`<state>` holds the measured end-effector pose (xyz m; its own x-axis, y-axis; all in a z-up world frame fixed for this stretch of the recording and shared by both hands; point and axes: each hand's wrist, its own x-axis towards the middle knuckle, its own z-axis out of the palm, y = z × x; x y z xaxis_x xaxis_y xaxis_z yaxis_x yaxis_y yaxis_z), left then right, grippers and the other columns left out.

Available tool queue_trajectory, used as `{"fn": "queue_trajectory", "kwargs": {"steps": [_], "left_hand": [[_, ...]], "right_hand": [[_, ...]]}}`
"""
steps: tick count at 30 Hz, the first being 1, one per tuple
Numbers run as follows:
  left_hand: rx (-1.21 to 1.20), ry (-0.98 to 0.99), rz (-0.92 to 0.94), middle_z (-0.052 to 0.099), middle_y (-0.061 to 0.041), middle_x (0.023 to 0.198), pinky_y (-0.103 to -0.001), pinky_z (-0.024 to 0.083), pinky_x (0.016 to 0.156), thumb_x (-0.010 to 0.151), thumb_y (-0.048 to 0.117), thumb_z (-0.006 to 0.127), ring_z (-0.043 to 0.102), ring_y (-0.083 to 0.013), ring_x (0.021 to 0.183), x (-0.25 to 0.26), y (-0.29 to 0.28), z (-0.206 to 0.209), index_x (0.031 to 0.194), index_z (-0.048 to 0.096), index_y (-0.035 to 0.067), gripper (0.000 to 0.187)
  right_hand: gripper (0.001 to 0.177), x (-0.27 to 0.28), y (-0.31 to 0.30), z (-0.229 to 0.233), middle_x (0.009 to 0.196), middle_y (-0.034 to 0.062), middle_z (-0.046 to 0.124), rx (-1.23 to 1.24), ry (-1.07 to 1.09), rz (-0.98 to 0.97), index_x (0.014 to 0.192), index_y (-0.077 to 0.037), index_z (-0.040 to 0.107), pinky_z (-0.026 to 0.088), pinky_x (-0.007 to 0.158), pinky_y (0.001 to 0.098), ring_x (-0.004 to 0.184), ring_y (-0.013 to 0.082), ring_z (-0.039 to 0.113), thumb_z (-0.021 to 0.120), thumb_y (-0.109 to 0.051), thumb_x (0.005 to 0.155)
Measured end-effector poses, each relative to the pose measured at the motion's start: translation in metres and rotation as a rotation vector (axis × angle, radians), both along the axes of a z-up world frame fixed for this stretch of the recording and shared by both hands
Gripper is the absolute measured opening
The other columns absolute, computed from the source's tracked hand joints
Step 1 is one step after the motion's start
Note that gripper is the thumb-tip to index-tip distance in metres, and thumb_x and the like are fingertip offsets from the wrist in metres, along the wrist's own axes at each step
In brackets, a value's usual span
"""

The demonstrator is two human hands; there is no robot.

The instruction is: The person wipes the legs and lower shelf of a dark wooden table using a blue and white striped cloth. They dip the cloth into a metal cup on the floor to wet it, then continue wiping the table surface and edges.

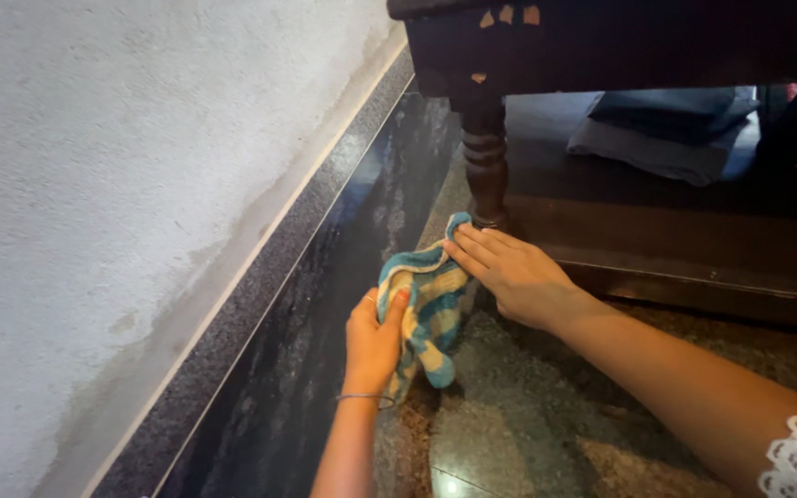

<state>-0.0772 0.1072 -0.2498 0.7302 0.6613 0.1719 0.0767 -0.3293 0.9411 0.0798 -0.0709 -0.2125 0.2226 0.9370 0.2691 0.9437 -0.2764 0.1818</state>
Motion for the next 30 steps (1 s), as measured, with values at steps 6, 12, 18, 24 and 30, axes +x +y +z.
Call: {"fn": "queue_trajectory", "kwargs": {"steps": [6, 12, 18, 24, 30], "left_hand": [[-0.075, -0.045, -0.062, 0.075, -0.006, 0.079, -0.028, 0.054, 0.066, 0.092, 0.027, 0.071, 0.064, -0.0073, 0.072, 0.004, -0.004, -0.001, 0.096, 0.073, 0.001, 0.026], [0.124, 0.095, -0.223, 0.077, -0.008, 0.080, -0.030, 0.056, 0.067, 0.083, 0.034, 0.079, 0.072, -0.0126, 0.073, 0.015, -0.015, 0.007, 0.101, 0.076, 0.006, 0.034], [0.163, 0.149, -0.109, 0.076, -0.012, 0.075, -0.033, 0.055, 0.068, 0.085, 0.045, 0.076, 0.073, -0.0185, 0.070, 0.017, -0.006, 0.023, 0.093, 0.079, 0.007, 0.040], [0.194, 0.083, 0.153, 0.075, -0.013, 0.077, -0.035, 0.054, 0.070, 0.093, 0.048, 0.069, 0.070, -0.0194, 0.070, 0.011, 0.020, -0.001, 0.092, 0.078, 0.005, 0.044], [0.090, 0.048, 0.084, 0.076, -0.013, 0.078, -0.035, 0.054, 0.069, 0.092, 0.047, 0.070, 0.069, -0.0149, 0.070, 0.010, 0.024, -0.018, 0.092, 0.077, 0.004, 0.044]], "right_hand": [[0.102, -0.001, -0.047, 0.017, 0.165, 0.0120, 0.028, -0.111, -0.033, -0.065, 0.159, -0.013, 0.024, 0.019, 0.122, 0.0403, 0.151, 0.0238, 0.027, 0.061, 0.005, 0.066], [0.088, -0.002, -0.111, 0.009, 0.170, 0.0126, 0.019, -0.373, -0.272, -0.216, 0.162, -0.011, 0.014, 0.013, 0.122, 0.0406, 0.155, 0.0230, 0.016, 0.051, -0.013, 0.082], [0.073, -0.001, -0.077, -0.013, 0.172, 0.0127, 0.007, -0.626, -0.684, -0.135, 0.161, 0.000, 0.006, 0.005, 0.123, 0.0413, 0.156, 0.0240, 0.004, 0.033, -0.032, 0.102], [0.082, -0.001, 0.005, -0.035, 0.171, 0.0090, -0.004, -0.716, -0.926, -0.122, 0.163, -0.004, -0.002, -0.002, 0.121, 0.0420, 0.154, 0.0221, -0.005, 0.024, -0.054, 0.104], [0.081, 0.013, -0.030, -0.039, 0.172, 0.0114, -0.006, -0.765, -0.960, -0.101, 0.163, -0.005, -0.005, -0.003, 0.120, 0.0429, 0.154, 0.0249, -0.007, 0.022, -0.054, 0.104]]}}
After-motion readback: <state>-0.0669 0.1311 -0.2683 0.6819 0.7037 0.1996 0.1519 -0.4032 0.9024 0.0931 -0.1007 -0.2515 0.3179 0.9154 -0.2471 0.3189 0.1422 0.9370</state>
